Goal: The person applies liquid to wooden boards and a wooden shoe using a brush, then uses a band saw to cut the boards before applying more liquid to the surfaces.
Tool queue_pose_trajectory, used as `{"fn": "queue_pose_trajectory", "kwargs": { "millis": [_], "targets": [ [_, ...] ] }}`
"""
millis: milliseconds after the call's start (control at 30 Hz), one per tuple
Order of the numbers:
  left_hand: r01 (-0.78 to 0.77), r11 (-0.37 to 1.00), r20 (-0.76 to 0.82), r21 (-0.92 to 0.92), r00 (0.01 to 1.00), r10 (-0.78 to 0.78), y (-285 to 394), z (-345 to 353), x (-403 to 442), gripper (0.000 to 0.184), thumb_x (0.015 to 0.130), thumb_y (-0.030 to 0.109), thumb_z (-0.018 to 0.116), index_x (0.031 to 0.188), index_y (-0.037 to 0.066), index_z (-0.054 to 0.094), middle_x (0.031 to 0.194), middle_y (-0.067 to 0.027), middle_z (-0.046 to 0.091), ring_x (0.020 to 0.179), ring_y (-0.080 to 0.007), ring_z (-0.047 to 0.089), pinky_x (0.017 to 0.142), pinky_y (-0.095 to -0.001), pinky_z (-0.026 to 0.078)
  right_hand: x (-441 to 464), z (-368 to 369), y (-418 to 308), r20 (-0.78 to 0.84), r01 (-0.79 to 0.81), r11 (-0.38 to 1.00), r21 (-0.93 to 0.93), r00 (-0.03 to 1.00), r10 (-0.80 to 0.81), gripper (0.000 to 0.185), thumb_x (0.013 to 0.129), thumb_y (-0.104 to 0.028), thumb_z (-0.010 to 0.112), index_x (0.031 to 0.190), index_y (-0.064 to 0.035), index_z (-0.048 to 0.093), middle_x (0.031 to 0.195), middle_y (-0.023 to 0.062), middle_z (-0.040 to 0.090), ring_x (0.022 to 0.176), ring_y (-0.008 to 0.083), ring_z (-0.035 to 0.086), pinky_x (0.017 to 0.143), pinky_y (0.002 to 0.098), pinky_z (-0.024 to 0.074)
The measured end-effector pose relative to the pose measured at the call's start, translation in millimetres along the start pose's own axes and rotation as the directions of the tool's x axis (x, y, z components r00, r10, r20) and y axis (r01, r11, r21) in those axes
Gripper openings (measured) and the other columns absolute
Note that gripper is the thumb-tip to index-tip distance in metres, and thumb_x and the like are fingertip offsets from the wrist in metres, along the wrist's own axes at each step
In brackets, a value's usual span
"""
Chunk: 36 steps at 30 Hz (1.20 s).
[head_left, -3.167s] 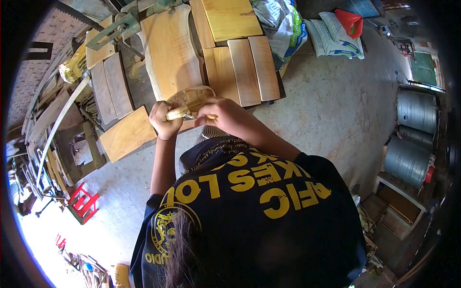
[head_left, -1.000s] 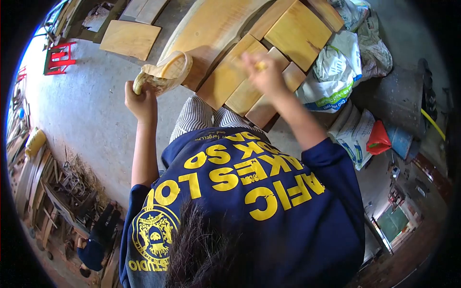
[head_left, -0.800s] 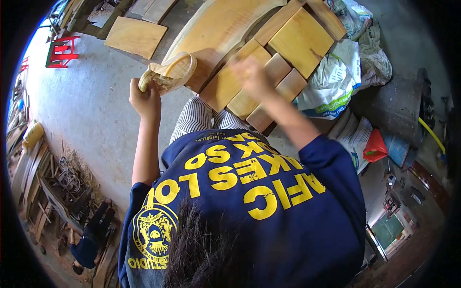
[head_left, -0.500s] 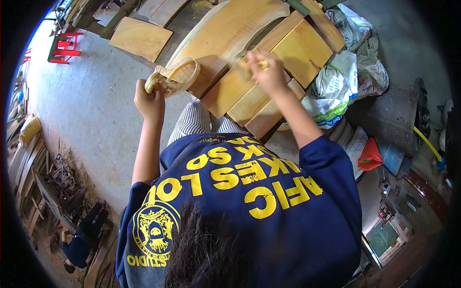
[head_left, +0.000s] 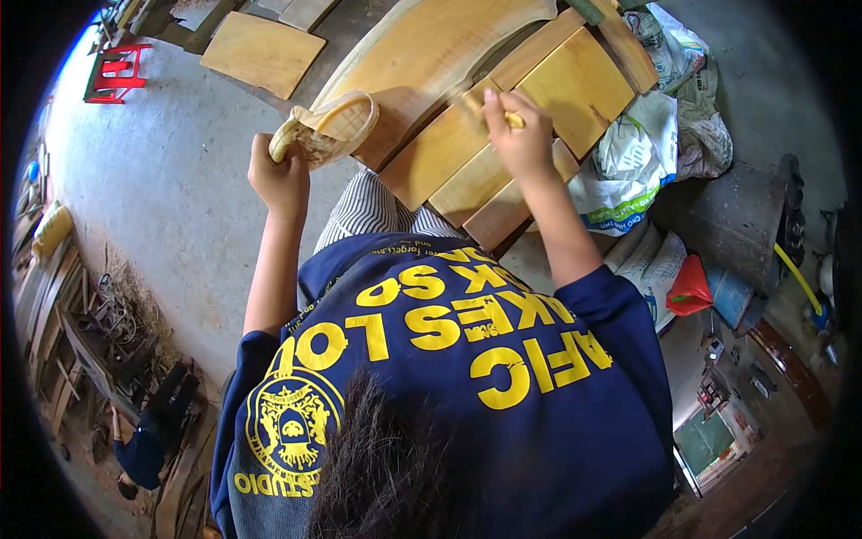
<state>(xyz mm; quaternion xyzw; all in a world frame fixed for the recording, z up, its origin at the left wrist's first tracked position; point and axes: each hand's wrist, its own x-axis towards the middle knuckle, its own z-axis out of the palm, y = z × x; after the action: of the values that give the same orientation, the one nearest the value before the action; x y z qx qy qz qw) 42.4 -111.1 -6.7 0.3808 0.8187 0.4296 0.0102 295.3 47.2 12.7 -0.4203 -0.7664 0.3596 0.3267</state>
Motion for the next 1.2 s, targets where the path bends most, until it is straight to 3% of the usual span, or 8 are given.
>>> {"fn": "queue_pose_trajectory", "kwargs": {
  "millis": [367, 400, 667, 767, 867, 1000, 1100, 1200],
  "targets": [
    [-0.005, 1.0, 0.001, 0.015, 1.0, 0.005, 1, -1, 0, 0.01, 0.073, 0.002, 0.058, 0.073, 0.002, 0.048, 0.064, -0.0149, 0.053, 0.054, -0.0262, 0.052, 0.054, -0.0326, 0.044, -48, 33, -7, 0.118, -0.17, 0.96, 0.223, 0.982, 0.146, 0.023, 0.086, -0.013, 0.062, 0.068, 0.0003, 0.057, 0.059, 0.0147, 0.054, 0.052, 0.0292, 0.054, 0.049, 0.0367, 0.0407],
    [-0.006, 1.0, 0.002, 0.017, 1.0, 0.006, 0, -1, 0, 0.01, 0.073, 0.002, 0.059, 0.073, 0.002, 0.048, 0.064, -0.0149, 0.053, 0.055, -0.0261, 0.052, 0.054, -0.0325, 0.044, -36, 25, 3, 0.051, -0.09, 0.99, 0.111, 0.995, 0.085, 0.027, 0.09, -0.02, 0.059, 0.07, -0.0017, 0.063, 0.056, 0.003, 0.056, 0.044, 0.0095, 0.052, 0.04, 0.0267, 0.0385],
    [0.018, 1.0, 0.041, -0.012, 0.999, -0.017, 4, -7, 3, 0.011, 0.075, 0.004, 0.059, 0.077, 0.002, 0.049, 0.064, -0.0151, 0.054, 0.056, -0.0266, 0.053, 0.056, -0.0329, 0.045, -60, 54, -20, 0.142, 0.075, 0.99, 0.117, 0.986, -0.091, 0.026, 0.086, -0.015, 0.062, 0.066, -0.0013, 0.056, 0.059, 0.0155, 0.051, 0.051, 0.0291, 0.053, 0.047, 0.0373, 0.0399],
    [0.047, 0.999, 0.178, -0.027, 0.983, -0.042, 11, -19, 4, 0.017, 0.077, 0.005, 0.059, 0.091, 0.002, 0.049, 0.079, -0.0153, 0.058, 0.068, -0.0237, 0.056, 0.064, -0.0326, 0.046, -38, 28, -34, 0.26, -0.566, 0.773, 0.287, 0.823, 0.505, 0.025, 0.088, -0.017, 0.06, 0.07, -0.0008, 0.059, 0.06, 0.0131, 0.053, 0.044, 0.0233, 0.053, 0.044, 0.0345, 0.0396],
    [-0.033, 0.992, 0.196, -0.12, 0.979, 0.057, 10, -25, -6, 0.03, 0.078, 0.006, 0.058, 0.105, 0.001, 0.046, 0.1, -0.0161, 0.056, 0.088, -0.0225, 0.055, 0.076, -0.032, 0.044, -28, 19, -9, 0.014, -0.191, 0.965, 0.178, 0.981, 0.192, 0.026, 0.089, -0.017, 0.059, 0.07, -0.0002, 0.059, 0.06, 0.0104, 0.054, 0.044, 0.0194, 0.053, 0.043, 0.0311, 0.0403],
    [-0.025, 0.92, -0.278, -0.391, 0.956, -0.092, -28, -22, -50, 0.033, 0.082, 0.013, 0.057, 0.11, -0.001, 0.045, 0.105, -0.0137, 0.051, 0.097, -0.0235, 0.051, 0.085, -0.033, 0.041, -29, 15, 8, -0.039, -0.168, 0.976, 0.136, 0.984, 0.175, 0.031, 0.092, -0.023, 0.056, 0.075, 0.0031, 0.062, 0.071, 0.0068, 0.062, 0.047, 0.0093, 0.057, 0.038, 0.0204, 0.0413],
    [0.618, 0.784, 0.199, 0.057, 0.763, -0.615, -121, -6, -95, 0.039, 0.084, 0.019, 0.052, 0.114, -0.006, 0.048, 0.115, -0.021, 0.051, 0.107, -0.033, 0.049, 0.094, -0.0401, 0.038, -29, 1, -8, -0.027, -0.327, 0.9, 0.289, 0.937, 0.349, 0.033, 0.092, -0.025, 0.056, 0.078, 0.0037, 0.062, 0.07, 0.0078, 0.062, 0.048, 0.0103, 0.057, 0.038, 0.0206, 0.0415],
    [0.212, 0.874, 0.889, 0.438, 0.044, -0.456, -179, 51, -133, 0.049, 0.092, 0.029, 0.041, 0.129, -0.002, 0.045, 0.138, -0.0219, 0.04, 0.129, -0.0327, 0.038, 0.105, -0.0358, 0.031, -24, -9, -5, -0.069, -0.391, 0.828, 0.402, 0.888, 0.454, 0.034, 0.092, -0.028, 0.057, 0.08, 0.004, 0.062, 0.069, 0.0086, 0.061, 0.048, 0.0111, 0.057, 0.039, 0.0206, 0.0415]
  ]
}}
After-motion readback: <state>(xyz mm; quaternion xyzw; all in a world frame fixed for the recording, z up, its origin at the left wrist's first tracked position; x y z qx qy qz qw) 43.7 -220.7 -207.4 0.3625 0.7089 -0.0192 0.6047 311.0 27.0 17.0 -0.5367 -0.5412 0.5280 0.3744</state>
